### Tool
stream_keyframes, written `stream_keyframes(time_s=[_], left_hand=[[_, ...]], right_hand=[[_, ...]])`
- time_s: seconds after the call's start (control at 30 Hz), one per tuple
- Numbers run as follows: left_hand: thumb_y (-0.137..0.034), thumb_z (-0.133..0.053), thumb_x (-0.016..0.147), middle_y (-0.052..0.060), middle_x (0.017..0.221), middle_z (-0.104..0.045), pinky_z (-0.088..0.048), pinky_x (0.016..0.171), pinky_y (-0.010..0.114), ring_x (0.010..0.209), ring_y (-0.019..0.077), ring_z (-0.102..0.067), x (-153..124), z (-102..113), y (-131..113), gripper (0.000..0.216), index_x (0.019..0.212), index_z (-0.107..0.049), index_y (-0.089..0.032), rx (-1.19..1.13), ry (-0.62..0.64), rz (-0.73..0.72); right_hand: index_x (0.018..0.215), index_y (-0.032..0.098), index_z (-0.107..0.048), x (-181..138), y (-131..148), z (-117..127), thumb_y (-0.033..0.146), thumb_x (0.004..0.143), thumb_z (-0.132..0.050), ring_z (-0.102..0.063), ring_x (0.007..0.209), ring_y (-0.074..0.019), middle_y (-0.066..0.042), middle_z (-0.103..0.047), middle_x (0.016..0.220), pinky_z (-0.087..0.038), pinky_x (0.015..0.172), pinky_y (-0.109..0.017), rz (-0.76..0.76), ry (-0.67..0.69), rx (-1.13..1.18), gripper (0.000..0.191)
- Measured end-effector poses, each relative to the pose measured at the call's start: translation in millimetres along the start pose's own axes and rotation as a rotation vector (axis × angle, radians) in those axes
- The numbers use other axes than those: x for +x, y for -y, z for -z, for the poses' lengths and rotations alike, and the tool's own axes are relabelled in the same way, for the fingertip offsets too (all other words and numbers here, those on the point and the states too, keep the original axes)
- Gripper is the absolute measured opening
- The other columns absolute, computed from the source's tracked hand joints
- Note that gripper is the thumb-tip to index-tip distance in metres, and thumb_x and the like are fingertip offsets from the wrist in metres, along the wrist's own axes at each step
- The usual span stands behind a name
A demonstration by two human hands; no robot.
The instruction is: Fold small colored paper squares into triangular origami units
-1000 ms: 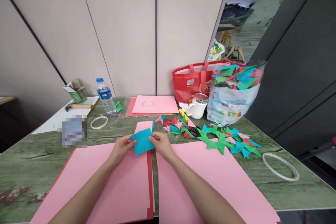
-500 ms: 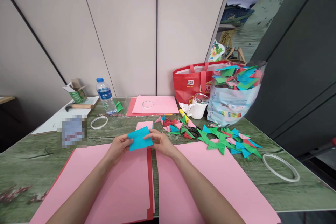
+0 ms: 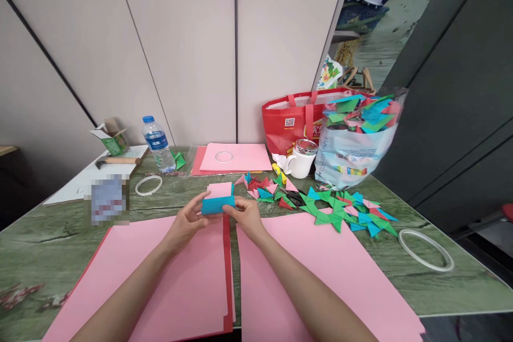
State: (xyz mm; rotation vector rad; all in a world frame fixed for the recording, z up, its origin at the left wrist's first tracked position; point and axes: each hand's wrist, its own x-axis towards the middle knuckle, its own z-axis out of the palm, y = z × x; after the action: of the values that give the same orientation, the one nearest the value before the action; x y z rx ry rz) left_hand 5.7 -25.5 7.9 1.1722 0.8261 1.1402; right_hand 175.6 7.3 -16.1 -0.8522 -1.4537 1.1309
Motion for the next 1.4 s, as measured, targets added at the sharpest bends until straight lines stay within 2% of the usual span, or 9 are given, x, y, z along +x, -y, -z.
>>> stream_keyframes(time_s=[0.13, 0.27, 0.43, 0.53, 0.6, 0.7, 0.8, 0.93, 1.4], left_hand=[[-0.035, -0.064, 0.066, 0.007, 0.091, -0.068, -0.046, 0.083, 0.042, 0.09, 0.0264, -0.06, 2, 1, 5, 0.029, 0.086, -0.067, -0.014, 0.098, -0.094, 0.023], [-0.032, -0.067, 0.063, 0.004, 0.08, -0.07, -0.047, 0.083, 0.041, 0.083, 0.0244, -0.062, 4, 5, 10, 0.024, 0.075, -0.069, -0.012, 0.093, -0.208, 0.025], [-0.027, -0.069, 0.06, 0.003, 0.07, -0.07, -0.051, 0.078, 0.038, 0.072, 0.021, -0.063, 5, 5, 10, 0.017, 0.069, -0.069, -0.012, 0.117, -0.271, 0.019], [-0.025, -0.071, 0.058, 0.003, 0.071, -0.069, -0.052, 0.074, 0.038, 0.071, 0.0206, -0.063, 4, 3, 6, 0.022, 0.075, -0.069, -0.011, 0.135, -0.272, 0.006], [-0.025, -0.071, 0.057, 0.001, 0.074, -0.069, -0.054, 0.072, 0.039, 0.072, 0.0193, -0.062, 2, 0, 4, 0.043, 0.097, -0.064, -0.013, 0.102, -0.264, -0.008], [-0.026, -0.071, 0.058, -0.002, 0.073, -0.068, -0.053, 0.072, 0.04, 0.07, 0.0159, -0.062, 1, -3, 3, 0.071, 0.123, -0.043, -0.018, 0.049, -0.236, -0.015], [-0.03, -0.069, 0.06, 0.001, 0.076, -0.069, -0.054, 0.071, 0.038, 0.071, 0.0174, -0.063, 2, -2, 5, 0.06, 0.115, -0.052, -0.015, 0.032, -0.254, 0.018], [-0.032, -0.066, 0.064, 0.007, 0.08, -0.07, -0.054, 0.069, 0.038, 0.074, 0.0224, -0.064, 3, 1, 7, 0.038, 0.094, -0.064, -0.009, 0.033, -0.243, 0.044], [-0.031, -0.066, 0.065, 0.006, 0.075, -0.071, -0.055, 0.067, 0.037, 0.07, 0.0216, -0.065, 2, 0, 7, 0.029, 0.086, -0.067, -0.011, 0.034, -0.255, 0.037]], right_hand=[[0.065, 0.018, -0.067, -1, -2, -2, 0.035, 0.065, -0.065, -0.058, 0.075, -0.0184, -0.003, -0.064, 0.08, -0.045, 0.071, -0.031, -0.028, 0.057, 0.02, 0.017], [0.057, 0.017, -0.065, -1, -5, -2, 0.036, 0.063, -0.066, -0.058, 0.075, -0.0185, -0.002, -0.063, 0.076, -0.045, 0.071, -0.031, -0.038, 0.11, 0.019, 0.019], [0.068, 0.017, -0.062, -2, -4, -3, 0.035, 0.061, -0.067, -0.058, 0.07, -0.0176, -0.002, -0.062, 0.072, -0.047, 0.068, -0.031, -0.124, 0.112, 0.07, 0.021], [0.09, 0.019, -0.056, -3, -1, -4, 0.031, 0.056, -0.071, -0.059, 0.068, -0.0157, 0.0, -0.061, 0.074, -0.048, 0.065, -0.029, -0.122, 0.039, 0.114, 0.038], [0.105, 0.022, -0.048, -4, 1, -5, 0.029, 0.056, -0.071, -0.059, 0.072, -0.0157, 0.0, -0.061, 0.08, -0.048, 0.065, -0.029, -0.09, 0.028, 0.096, 0.054], [0.103, 0.022, -0.054, -6, 3, -7, 0.029, 0.06, -0.069, -0.059, 0.077, -0.0176, -0.003, -0.062, 0.086, -0.048, 0.067, -0.029, -0.06, 0.039, 0.001, 0.046], [0.088, 0.02, -0.063, -8, 1, -9, 0.03, 0.063, -0.066, -0.059, 0.077, -0.0195, -0.004, -0.064, 0.086, -0.048, 0.065, -0.03, -0.053, 0.019, -0.066, 0.027], [0.086, 0.02, -0.064, -9, 1, -10, 0.029, 0.064, -0.065, -0.059, 0.072, -0.0188, -0.004, -0.065, 0.081, -0.048, 0.062, -0.029, -0.034, -0.033, -0.088, 0.025], [0.084, 0.02, -0.065, -10, 1, -11, 0.029, 0.065, -0.064, -0.058, 0.071, -0.0183, -0.003, -0.066, 0.079, -0.046, 0.061, -0.028, -0.02, -0.043, -0.097, 0.022]])
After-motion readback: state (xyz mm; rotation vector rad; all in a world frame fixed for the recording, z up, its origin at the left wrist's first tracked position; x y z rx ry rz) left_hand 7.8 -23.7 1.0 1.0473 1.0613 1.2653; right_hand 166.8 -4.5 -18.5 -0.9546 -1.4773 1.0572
